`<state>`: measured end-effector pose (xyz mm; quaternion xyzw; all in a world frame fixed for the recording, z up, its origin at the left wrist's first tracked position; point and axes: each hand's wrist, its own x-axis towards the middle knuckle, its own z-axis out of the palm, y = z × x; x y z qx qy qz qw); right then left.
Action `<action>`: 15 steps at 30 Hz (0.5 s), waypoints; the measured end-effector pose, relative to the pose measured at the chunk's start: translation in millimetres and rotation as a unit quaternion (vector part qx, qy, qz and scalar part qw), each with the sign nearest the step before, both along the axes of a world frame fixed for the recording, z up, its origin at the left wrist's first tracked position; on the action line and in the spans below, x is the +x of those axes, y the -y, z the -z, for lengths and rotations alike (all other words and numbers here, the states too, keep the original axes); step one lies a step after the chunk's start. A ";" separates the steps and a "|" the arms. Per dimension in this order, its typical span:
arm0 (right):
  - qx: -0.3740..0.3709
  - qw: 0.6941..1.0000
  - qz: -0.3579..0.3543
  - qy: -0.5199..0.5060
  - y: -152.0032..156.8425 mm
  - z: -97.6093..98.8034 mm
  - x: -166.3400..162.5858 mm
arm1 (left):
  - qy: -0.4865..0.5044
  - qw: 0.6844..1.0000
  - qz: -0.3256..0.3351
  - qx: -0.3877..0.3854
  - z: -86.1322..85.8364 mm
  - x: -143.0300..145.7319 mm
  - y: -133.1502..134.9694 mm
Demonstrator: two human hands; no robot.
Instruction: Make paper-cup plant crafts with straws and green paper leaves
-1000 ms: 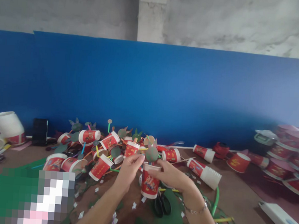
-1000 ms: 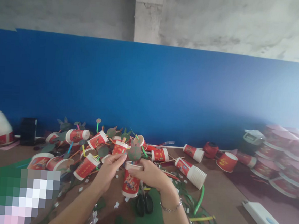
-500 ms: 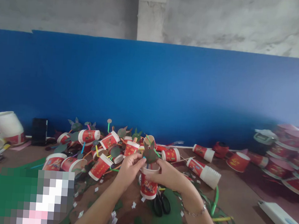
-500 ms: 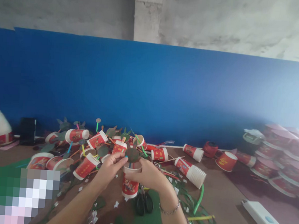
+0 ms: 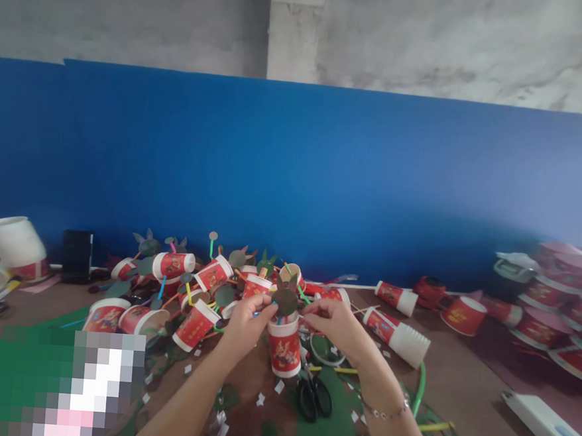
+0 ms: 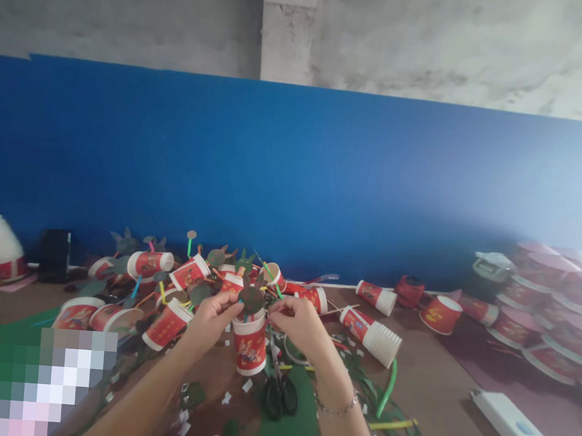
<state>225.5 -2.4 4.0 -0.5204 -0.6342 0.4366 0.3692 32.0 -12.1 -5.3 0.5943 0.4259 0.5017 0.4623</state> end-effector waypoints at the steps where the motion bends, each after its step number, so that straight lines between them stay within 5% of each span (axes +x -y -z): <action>1: 0.000 1.000 -0.001 -0.024 0.6 -0.7 -2.9 | -0.001 1.000 0.005 0.005 -0.8 -0.3 0.2; 9: 0.073 0.994 -0.057 0.051 9.4 -10.3 -10.6 | -0.026 1.000 0.003 0.011 -1.2 -2.2 1.0; 15: 0.034 0.997 -0.062 0.023 7.5 -9.2 -8.2 | -0.006 1.000 0.011 0.012 -6.7 4.5 8.1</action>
